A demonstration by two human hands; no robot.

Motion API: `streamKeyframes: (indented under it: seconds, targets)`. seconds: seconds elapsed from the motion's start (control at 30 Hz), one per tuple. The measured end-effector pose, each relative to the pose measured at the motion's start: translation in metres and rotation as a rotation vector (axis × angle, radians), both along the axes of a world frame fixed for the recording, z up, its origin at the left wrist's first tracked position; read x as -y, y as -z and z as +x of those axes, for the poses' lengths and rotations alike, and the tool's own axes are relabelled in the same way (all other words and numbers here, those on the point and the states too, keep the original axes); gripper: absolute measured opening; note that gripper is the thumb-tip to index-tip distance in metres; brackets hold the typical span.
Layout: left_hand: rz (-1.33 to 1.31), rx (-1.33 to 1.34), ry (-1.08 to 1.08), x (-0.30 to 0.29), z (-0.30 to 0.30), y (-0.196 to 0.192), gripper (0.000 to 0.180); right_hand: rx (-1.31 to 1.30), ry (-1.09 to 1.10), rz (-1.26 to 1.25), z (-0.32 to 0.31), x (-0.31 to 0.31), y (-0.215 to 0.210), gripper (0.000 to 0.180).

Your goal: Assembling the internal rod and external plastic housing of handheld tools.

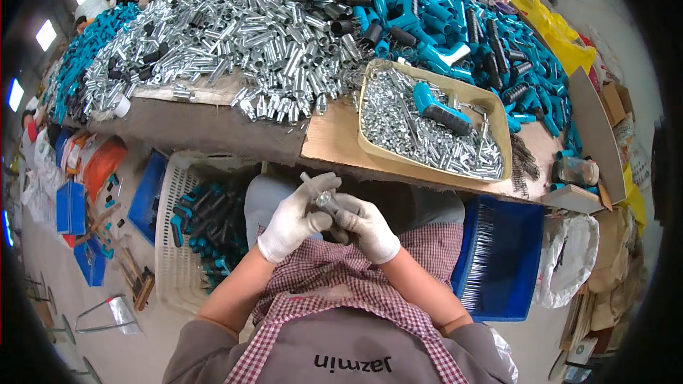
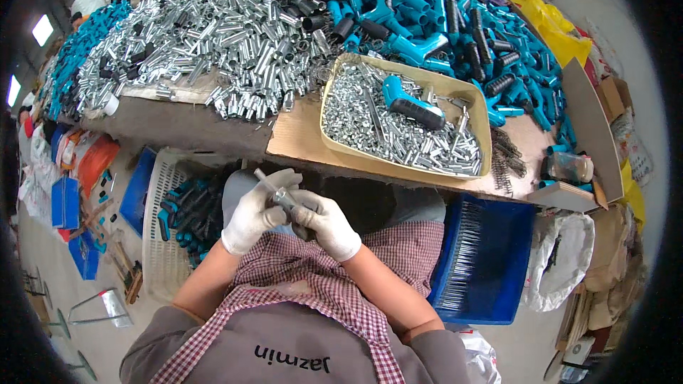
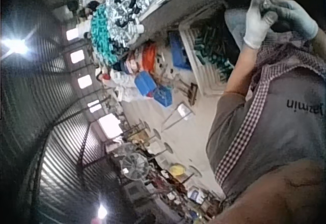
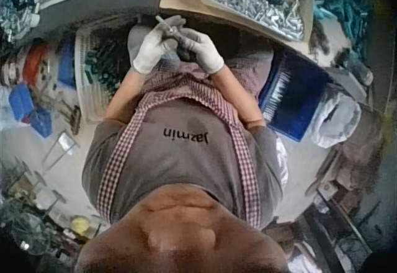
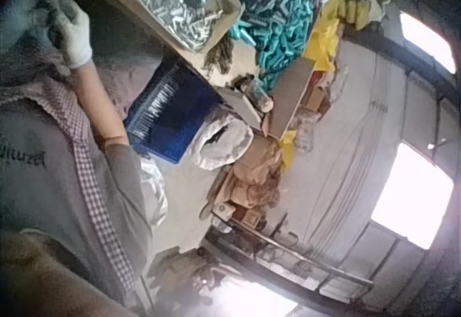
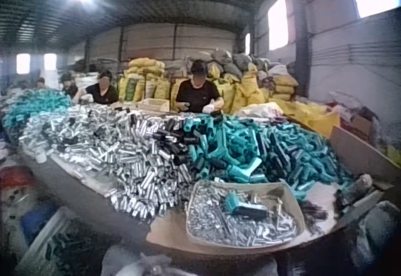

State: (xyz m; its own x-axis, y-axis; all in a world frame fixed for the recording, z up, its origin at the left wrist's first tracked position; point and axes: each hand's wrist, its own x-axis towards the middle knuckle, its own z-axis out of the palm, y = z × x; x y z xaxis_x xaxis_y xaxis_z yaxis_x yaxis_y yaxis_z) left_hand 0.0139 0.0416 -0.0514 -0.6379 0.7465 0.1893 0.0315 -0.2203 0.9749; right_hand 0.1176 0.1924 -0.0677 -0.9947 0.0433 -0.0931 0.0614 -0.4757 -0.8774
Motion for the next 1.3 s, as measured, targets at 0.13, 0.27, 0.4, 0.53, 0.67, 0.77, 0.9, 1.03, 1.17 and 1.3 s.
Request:
streamKeyframes:
  seconds: [0.13,0.27,0.4,0.53,0.67,0.77,0.9,1.03,1.17,1.3]
  targets:
    - [-0.119,-0.031,0.058,-0.005,-0.013,-0.02,0.053,-0.061,-0.047,-0.091,0.004,0.002,-0.001,0.059]
    - [0.293,0.377,-0.208,-0.022,-0.077,-0.062,0.027,-0.02,0.042,-0.153,0.007,0.0,0.007,0.053]
    - [-0.562,-0.861,-0.62,-0.017,-0.2,-0.07,0.029,0.165,0.091,-0.142,0.012,0.003,0.007,0.039]
    - [-1.081,-1.11,-0.369,-0.039,-0.231,-0.078,0.032,0.224,0.096,-0.201,0.013,0.0,0.009,0.034]
    - [-1.25,-1.244,-0.28,-0.051,-0.248,-0.08,0.029,0.231,0.115,-0.2,0.012,-0.002,0.008,0.036]
    - [-1.16,-1.227,-0.384,-0.051,-0.253,-0.092,0.027,0.232,0.13,-0.202,0.014,-0.005,0.01,0.036]
    - [-0.883,-1.151,-0.589,-0.043,-0.259,-0.117,0.03,0.241,0.138,-0.207,0.012,-0.006,0.013,0.035]
    - [-0.488,-0.477,-0.458,-0.052,-0.241,-0.138,0.022,0.187,0.111,-0.263,0.007,-0.005,0.011,0.032]
    - [-0.293,-0.19,-0.345,-0.064,-0.218,-0.115,0.018,0.187,0.11,-0.258,0.002,-0.007,0.003,0.031]
    - [-0.188,-0.023,-0.25,-0.06,-0.19,-0.091,0.016,0.202,0.162,-0.243,0.004,-0.014,0.001,0.033]
